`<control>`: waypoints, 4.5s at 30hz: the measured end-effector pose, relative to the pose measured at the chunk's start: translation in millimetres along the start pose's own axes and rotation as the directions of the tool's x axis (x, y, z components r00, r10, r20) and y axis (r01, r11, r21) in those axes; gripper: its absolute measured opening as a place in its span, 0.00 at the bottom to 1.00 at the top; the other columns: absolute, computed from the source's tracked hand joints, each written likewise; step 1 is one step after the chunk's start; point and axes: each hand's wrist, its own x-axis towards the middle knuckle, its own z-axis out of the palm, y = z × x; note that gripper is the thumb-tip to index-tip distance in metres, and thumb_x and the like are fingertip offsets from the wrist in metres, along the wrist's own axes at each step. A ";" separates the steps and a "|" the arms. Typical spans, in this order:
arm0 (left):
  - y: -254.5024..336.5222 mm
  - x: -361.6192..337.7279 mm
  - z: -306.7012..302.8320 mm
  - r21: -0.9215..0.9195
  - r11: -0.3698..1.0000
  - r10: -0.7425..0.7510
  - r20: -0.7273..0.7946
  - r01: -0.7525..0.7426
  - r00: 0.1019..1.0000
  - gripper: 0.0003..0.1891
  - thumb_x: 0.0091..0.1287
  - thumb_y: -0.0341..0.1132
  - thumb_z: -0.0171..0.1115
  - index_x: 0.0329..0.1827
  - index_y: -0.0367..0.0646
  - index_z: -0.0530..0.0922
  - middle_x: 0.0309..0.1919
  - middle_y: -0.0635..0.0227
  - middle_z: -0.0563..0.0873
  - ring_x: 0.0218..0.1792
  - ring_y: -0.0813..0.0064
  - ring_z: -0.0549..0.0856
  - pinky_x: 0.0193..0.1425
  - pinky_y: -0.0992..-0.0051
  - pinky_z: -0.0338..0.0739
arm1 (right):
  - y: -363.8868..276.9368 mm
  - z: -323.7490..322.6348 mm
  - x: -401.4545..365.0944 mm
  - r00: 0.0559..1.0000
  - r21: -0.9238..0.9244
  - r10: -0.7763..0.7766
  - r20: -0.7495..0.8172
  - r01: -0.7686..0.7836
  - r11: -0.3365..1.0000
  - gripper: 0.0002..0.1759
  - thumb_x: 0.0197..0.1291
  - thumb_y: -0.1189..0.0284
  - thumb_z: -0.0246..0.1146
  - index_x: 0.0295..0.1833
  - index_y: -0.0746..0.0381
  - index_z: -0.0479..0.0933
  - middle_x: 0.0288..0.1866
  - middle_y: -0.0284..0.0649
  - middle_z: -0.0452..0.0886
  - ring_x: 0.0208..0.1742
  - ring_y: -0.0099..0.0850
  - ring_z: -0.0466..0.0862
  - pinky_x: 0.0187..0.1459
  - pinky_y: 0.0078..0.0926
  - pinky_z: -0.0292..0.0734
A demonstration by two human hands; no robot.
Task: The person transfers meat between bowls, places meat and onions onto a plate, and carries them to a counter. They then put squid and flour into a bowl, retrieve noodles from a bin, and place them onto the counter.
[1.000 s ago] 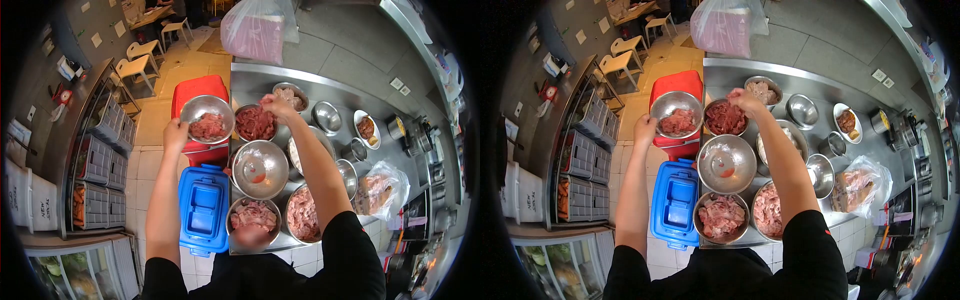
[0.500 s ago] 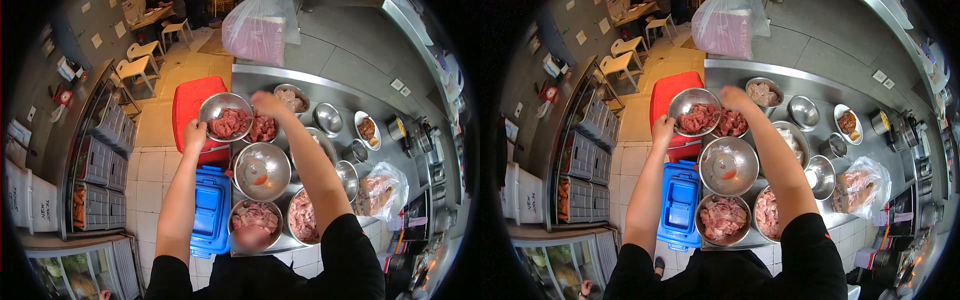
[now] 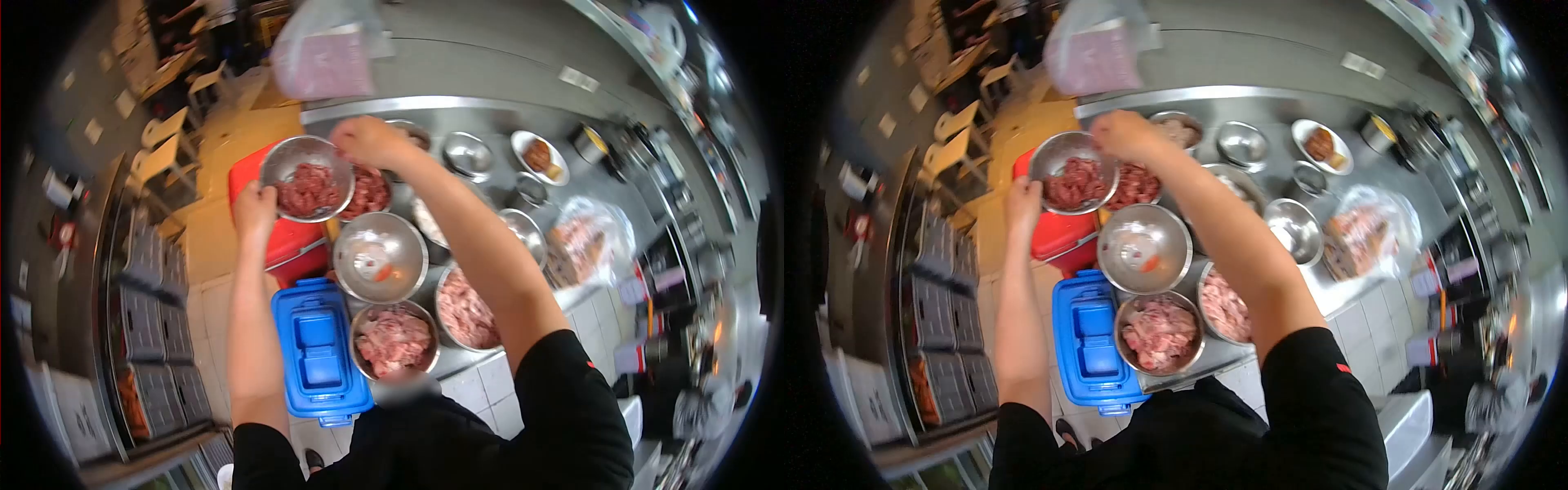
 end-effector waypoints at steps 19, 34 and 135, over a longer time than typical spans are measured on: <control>275.9 -228.4 144.2 -0.331 0.943 0.183 0.572 0.022 0.799 0.08 0.62 0.33 0.56 0.28 0.38 0.76 0.21 0.74 0.76 0.26 0.83 0.74 0.30 0.78 0.68 | 134.1 -173.7 -395.8 0.862 0.302 0.507 -0.016 -0.480 0.824 0.23 0.54 0.70 0.55 0.57 0.66 0.68 0.32 0.52 0.80 0.29 0.44 0.82 0.33 0.37 0.77; 280.0 -178.5 328.7 0.315 0.560 0.458 0.653 -0.766 0.603 0.09 0.58 0.38 0.63 0.38 0.47 0.78 0.39 0.66 0.84 0.48 0.63 0.79 0.58 0.52 0.65 | 229.9 -300.3 -718.3 0.417 0.514 0.870 -0.262 -0.703 0.491 0.18 0.52 0.74 0.51 0.49 0.69 0.71 0.28 0.40 0.76 0.19 0.27 0.76 0.17 0.25 0.71; 533.1 -329.6 501.9 -0.020 0.947 0.193 0.834 -0.321 0.517 0.36 0.49 0.49 0.71 0.58 0.35 0.72 0.48 0.51 0.82 0.48 0.55 0.82 0.55 0.66 0.73 | 485.0 -313.1 -586.8 0.844 0.862 0.430 0.320 -0.448 0.238 0.26 0.60 0.67 0.64 0.63 0.61 0.69 0.32 0.28 0.75 0.26 0.15 0.72 0.19 0.12 0.61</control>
